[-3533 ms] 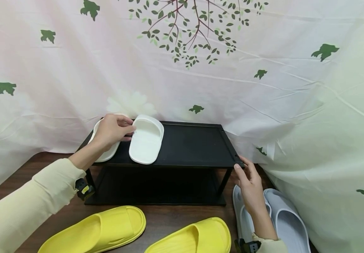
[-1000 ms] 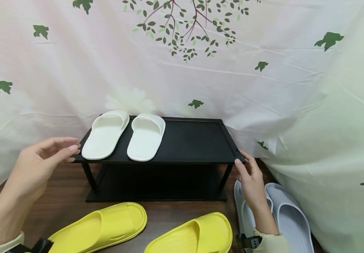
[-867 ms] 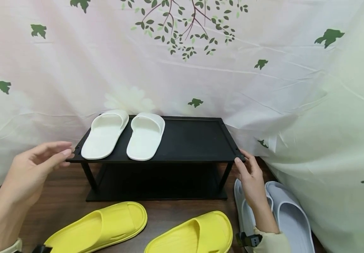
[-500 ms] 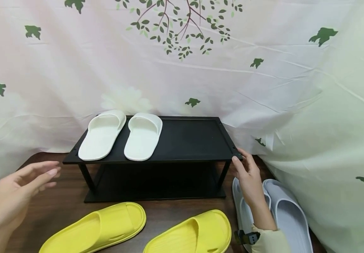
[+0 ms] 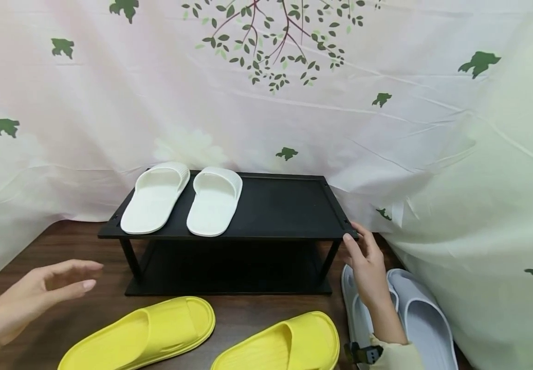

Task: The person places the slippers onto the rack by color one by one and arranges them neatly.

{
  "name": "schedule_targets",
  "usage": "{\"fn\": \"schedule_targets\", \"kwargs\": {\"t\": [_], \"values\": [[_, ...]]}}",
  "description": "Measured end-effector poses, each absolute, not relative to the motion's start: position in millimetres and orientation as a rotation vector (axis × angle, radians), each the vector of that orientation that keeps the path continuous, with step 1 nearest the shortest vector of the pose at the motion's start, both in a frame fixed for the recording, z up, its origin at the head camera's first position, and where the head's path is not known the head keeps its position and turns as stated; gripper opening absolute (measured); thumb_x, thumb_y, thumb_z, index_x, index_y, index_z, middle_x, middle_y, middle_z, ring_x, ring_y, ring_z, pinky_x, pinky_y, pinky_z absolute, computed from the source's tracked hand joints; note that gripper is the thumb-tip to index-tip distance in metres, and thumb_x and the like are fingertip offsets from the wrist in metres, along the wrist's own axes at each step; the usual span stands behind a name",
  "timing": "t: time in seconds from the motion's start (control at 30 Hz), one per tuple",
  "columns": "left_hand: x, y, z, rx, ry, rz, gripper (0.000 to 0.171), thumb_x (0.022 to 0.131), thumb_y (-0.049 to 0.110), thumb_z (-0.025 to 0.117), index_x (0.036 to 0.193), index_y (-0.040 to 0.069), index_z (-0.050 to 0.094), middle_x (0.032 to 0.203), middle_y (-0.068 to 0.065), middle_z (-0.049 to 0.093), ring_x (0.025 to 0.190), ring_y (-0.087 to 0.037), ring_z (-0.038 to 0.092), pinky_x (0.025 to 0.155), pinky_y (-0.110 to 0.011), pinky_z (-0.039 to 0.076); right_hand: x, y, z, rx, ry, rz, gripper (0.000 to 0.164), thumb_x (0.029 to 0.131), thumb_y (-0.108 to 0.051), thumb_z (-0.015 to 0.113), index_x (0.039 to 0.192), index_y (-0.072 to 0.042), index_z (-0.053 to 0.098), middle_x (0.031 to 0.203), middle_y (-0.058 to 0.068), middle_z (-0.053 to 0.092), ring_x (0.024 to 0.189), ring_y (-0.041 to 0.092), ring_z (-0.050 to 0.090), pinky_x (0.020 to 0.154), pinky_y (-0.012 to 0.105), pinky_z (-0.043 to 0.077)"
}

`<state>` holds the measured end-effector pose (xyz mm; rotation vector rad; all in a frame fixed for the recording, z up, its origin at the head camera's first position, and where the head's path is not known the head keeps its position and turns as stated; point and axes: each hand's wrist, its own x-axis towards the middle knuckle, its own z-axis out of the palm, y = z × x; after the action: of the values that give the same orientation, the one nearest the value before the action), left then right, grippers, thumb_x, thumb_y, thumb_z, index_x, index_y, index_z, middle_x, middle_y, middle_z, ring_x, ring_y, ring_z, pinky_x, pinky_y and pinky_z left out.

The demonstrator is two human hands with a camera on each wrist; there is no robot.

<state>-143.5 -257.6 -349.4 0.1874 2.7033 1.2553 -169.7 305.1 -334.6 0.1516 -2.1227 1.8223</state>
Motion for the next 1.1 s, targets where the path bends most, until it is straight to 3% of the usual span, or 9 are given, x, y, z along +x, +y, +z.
{"fn": "schedule_targets", "kwargs": {"t": [0.13,0.23,0.37,0.63,0.87,1.1], "values": [[-150.6,-265.5,-365.7,0.278,2.563,1.297,0.047,0.092,0.038,0.058,0.133,0.017,0.049,0.136,-0.013,0.049,0.110,-0.006,0.051,0.081,-0.044,0.051,-169.0,305.1,-333.9,0.154,-2.132,1.818,0.052,0.099,-0.028,0.047,0.144,-0.011,0.031,0.114,-0.004,0.049,0.095,0.011,0.057,0.079,0.017,0.053],[-156.0,-272.3,-379.0,0.318,2.394,1.380,0.049,0.094,0.029,0.056,0.136,0.005,0.044,0.137,-0.022,0.045,0.105,-0.002,0.056,0.083,-0.045,0.052,-169.1,305.5,-333.3,0.147,-2.133,1.817,0.051,0.098,-0.029,0.047,0.144,-0.011,0.032,0.114,-0.005,0.049,0.097,0.010,0.057,0.078,0.017,0.053],[-160.5,-280.8,-394.3,0.352,2.227,1.490,0.049,0.097,0.021,0.051,0.138,-0.002,0.037,0.141,-0.029,0.036,0.106,-0.001,0.057,0.087,-0.041,0.053,-170.8,306.1,-332.9,0.159,-2.106,1.843,0.051,0.098,-0.027,0.048,0.144,-0.011,0.032,0.116,-0.005,0.049,0.100,0.011,0.056,0.078,0.018,0.054],[-164.2,-292.5,-409.5,0.345,2.103,1.469,0.048,0.095,0.018,0.051,0.136,-0.003,0.040,0.129,-0.018,0.051,0.105,-0.010,0.058,0.081,-0.031,0.054,-169.7,305.5,-334.4,0.171,-2.108,1.853,0.051,0.099,-0.027,0.047,0.144,-0.010,0.032,0.115,-0.004,0.049,0.096,0.010,0.056,0.078,0.018,0.054],[-164.9,-294.9,-411.8,0.402,1.992,1.417,0.043,0.094,0.015,0.052,0.131,-0.007,0.046,0.123,-0.015,0.056,0.102,-0.018,0.060,0.076,-0.037,0.055,-170.7,305.5,-334.5,0.173,-2.111,1.844,0.051,0.099,-0.027,0.047,0.144,-0.010,0.031,0.115,-0.004,0.049,0.098,0.011,0.056,0.078,0.018,0.054],[-161.1,-288.2,-410.2,0.364,1.986,1.378,0.041,0.087,0.013,0.063,0.122,-0.004,0.054,0.108,-0.012,0.058,0.089,-0.023,0.060,0.067,-0.042,0.055,-170.4,304.7,-334.1,0.185,-2.096,1.866,0.050,0.099,-0.026,0.047,0.144,-0.009,0.031,0.112,-0.002,0.050,0.096,0.010,0.059,0.079,0.018,0.054]]}}
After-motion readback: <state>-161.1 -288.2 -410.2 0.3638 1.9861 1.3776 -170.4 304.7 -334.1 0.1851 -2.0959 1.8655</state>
